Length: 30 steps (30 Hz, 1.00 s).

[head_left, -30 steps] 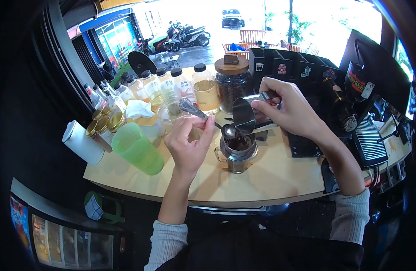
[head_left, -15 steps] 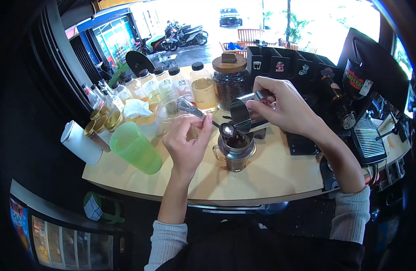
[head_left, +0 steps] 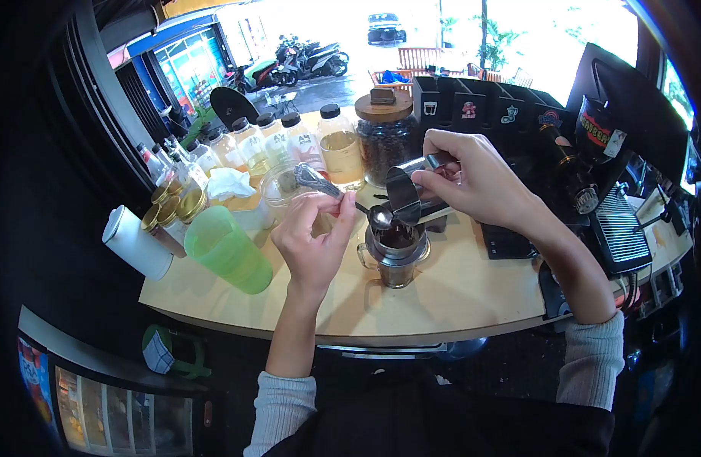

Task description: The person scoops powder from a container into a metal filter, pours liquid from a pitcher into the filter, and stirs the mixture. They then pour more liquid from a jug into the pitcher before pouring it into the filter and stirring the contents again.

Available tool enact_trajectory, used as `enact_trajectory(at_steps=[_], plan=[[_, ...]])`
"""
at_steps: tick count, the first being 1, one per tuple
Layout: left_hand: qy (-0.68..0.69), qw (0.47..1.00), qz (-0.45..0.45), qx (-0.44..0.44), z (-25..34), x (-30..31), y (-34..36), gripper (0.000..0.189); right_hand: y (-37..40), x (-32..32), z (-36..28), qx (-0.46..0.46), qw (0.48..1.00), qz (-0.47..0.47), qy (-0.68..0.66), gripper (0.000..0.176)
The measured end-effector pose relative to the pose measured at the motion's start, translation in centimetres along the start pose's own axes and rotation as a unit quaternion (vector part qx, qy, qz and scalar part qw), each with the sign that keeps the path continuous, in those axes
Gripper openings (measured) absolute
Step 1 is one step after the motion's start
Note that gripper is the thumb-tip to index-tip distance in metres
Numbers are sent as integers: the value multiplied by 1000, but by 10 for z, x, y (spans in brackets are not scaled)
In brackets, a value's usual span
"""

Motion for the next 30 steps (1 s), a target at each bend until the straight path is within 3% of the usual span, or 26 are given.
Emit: enact_trajectory(at_steps=[12,15,18,27,30], plan=[[7,1000,8,13,0,-3,0,16,0,-5,3,30,999,15,-4,31],[5,1000,12,11,0,-3,0,16,0,1,-1,5,1000,-6,28,22],[1,1000,8,13,0,-4,0,16,2,0,-1,35,999,13,30,30],[-9,1000,-4,-9,3,-6,0,16,1,-3,4,48,998,35,12,28],[-7,1000,-1,-3,5,-4,-1,16,0,4,-1,0,1000,7,22,23]])
Point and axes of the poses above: each hand's wrist, its own y-axis away from the middle knuckle, its own x-axis out of the back of the hand, z = x × y, the point moved 3 cm from there along -y, towards the middle knuckle, and after that the axes turned 15 degrees about y, right-handed, at the moved point
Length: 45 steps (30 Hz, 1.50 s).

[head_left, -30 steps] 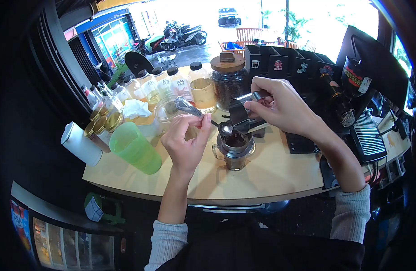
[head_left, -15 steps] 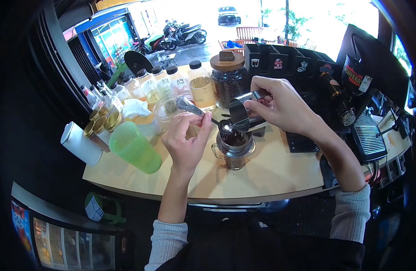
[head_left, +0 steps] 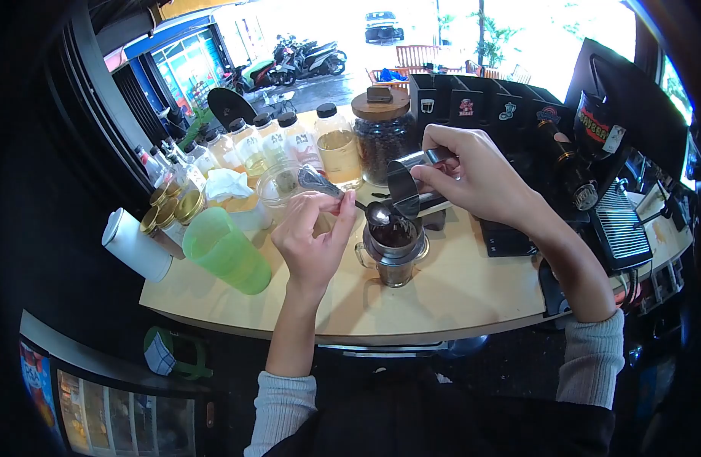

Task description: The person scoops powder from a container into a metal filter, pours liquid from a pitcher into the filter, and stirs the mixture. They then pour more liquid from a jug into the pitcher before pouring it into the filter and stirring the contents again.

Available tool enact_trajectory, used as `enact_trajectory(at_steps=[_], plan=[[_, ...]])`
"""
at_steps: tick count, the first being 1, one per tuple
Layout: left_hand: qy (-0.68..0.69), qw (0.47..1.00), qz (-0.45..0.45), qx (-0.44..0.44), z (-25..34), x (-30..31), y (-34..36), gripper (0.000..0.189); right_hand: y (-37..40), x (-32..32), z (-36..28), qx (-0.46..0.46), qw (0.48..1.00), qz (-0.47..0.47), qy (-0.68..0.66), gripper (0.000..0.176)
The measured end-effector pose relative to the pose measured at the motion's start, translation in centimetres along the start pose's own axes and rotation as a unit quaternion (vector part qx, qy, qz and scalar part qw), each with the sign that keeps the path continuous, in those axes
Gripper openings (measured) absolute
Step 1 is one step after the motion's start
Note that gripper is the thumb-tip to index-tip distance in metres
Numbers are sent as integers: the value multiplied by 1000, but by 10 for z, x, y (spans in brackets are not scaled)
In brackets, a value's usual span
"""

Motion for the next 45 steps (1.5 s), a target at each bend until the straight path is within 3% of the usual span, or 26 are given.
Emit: enact_trajectory(at_steps=[18,21,34,39,45], plan=[[-27,999,-5,-28,5,11,-2,16,-7,-9,-5,49,998,31,10,31],[-25,999,-8,-23,7,11,-2,16,-11,-7,-7,29,999,-1,19,22],[-33,999,-8,-22,-1,9,1,15,-4,0,11,-16,998,-7,56,24],[-30,999,-5,-10,0,6,1,15,10,6,12,-40,999,-2,-21,24],[-18,1000,-8,-10,0,4,2,15,19,10,10,-21,1000,16,-8,24]])
Point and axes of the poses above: each hand's wrist, its own y-axis away from the middle knuckle, its own x-axis out of the back of the hand, z = x × y, the point moved 3 cm from there along -y, towards the middle knuckle, and after that the axes turned 15 degrees about y, right-handed, at the moved point
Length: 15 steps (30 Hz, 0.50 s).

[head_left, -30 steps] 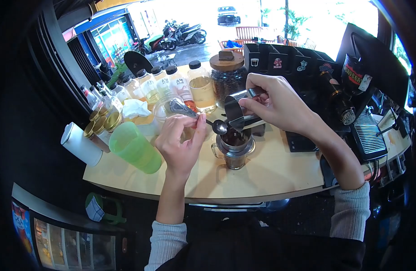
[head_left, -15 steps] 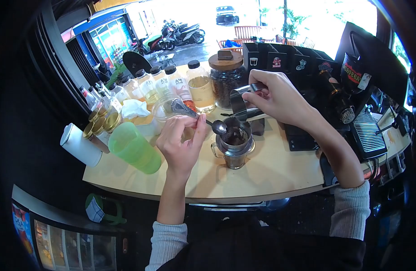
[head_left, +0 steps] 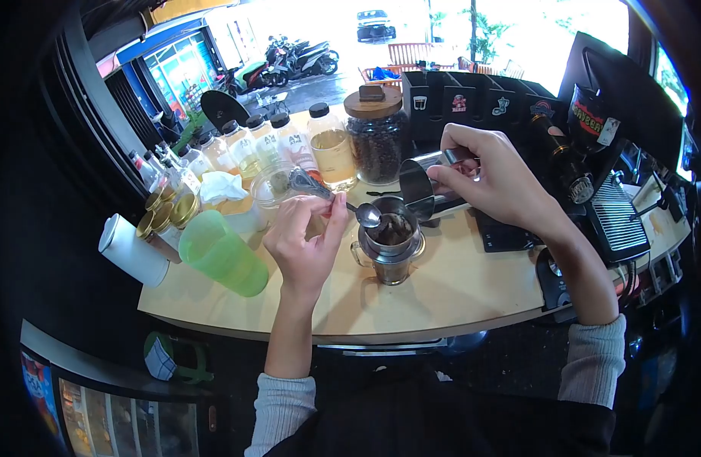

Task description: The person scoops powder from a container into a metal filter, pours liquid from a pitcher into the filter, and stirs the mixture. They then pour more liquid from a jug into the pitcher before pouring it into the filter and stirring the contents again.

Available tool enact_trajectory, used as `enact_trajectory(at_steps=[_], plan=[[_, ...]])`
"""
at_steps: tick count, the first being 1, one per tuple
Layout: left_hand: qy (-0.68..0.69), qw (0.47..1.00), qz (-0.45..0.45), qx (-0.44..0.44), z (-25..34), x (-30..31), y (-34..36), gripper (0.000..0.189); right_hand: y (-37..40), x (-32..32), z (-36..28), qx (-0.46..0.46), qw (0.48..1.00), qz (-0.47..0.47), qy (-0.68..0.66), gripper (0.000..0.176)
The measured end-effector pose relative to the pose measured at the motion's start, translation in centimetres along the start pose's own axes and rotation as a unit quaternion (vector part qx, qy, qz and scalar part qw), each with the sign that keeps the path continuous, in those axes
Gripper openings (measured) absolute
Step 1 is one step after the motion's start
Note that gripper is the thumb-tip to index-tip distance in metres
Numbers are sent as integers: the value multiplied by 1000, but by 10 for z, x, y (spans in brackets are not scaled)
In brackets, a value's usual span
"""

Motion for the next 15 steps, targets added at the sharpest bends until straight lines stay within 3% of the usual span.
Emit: enact_trajectory(at_steps=[4,15], plan=[[-3,1000,-9,-8,2,1,1,14,-1,2,-11,-16,999,-21,20,24],[-3,1000,4,1,4,5,3,15,-14,-18,-16,68,997,29,21,26]])
Point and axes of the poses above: each hand's wrist, its own y-axis away from the middle knuckle, its own x-axis out of the back of the hand, z = x × y, the point moved 3 cm from there along -y, towards the middle knuckle, and after that the axes turned 15 degrees about y, right-handed, at the moved point
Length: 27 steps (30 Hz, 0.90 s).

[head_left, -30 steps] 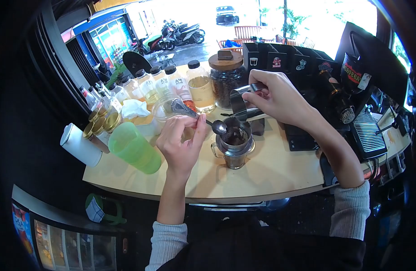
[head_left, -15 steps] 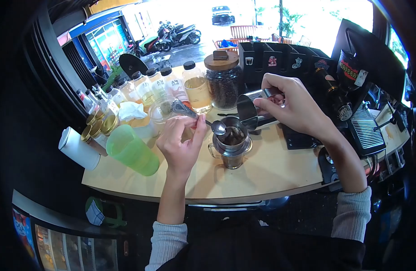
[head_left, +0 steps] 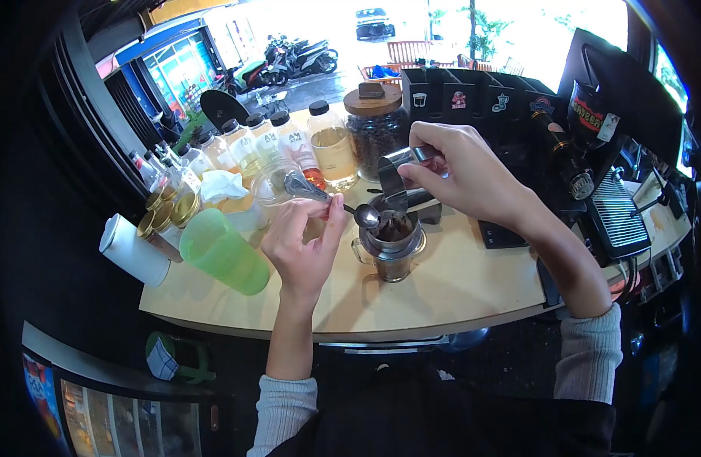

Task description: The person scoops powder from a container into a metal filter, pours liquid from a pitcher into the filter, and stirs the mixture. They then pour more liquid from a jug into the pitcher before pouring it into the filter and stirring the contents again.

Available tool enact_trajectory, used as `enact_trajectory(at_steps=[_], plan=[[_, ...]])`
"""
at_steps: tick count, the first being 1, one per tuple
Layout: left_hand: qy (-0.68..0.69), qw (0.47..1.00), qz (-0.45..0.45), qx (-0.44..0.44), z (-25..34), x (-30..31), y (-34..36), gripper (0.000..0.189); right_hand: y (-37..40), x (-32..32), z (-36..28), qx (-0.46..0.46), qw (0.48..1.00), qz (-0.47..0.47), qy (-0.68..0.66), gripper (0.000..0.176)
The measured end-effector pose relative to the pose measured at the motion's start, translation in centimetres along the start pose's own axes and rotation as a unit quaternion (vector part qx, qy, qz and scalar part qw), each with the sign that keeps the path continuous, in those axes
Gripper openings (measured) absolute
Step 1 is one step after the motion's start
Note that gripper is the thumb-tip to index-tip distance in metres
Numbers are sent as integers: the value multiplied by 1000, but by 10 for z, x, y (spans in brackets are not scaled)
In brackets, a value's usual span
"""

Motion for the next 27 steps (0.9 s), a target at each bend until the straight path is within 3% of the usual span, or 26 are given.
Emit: enact_trajectory(at_steps=[7,9,16,22,24,27], plan=[[-5,1000,3,4,-3,1,2,15,-2,-1,5,11,1000,8,14,23],[-7,1000,1,5,-3,1,2,15,-1,2,5,-36,999,-27,-10,21],[3,1000,-1,8,-4,-3,2,14,11,14,9,-49,998,-32,8,22],[9,1000,-7,-1,-5,-7,3,12,34,17,20,-101,993,-45,-48,26],[9,1000,-9,-6,-7,-7,4,13,45,13,30,-151,971,-7,-188,27],[6,1000,-20,-11,-9,-7,6,13,71,-14,77,-187,963,35,-189,27]])
Point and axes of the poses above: each hand's wrist, its own y-axis away from the middle knuckle, its own x-axis out of the back of the hand, z = x × y, the point moved 3 cm from there along -y, towards the middle knuckle, and after that the axes turned 15 degrees about y, right-handed, at the moved point
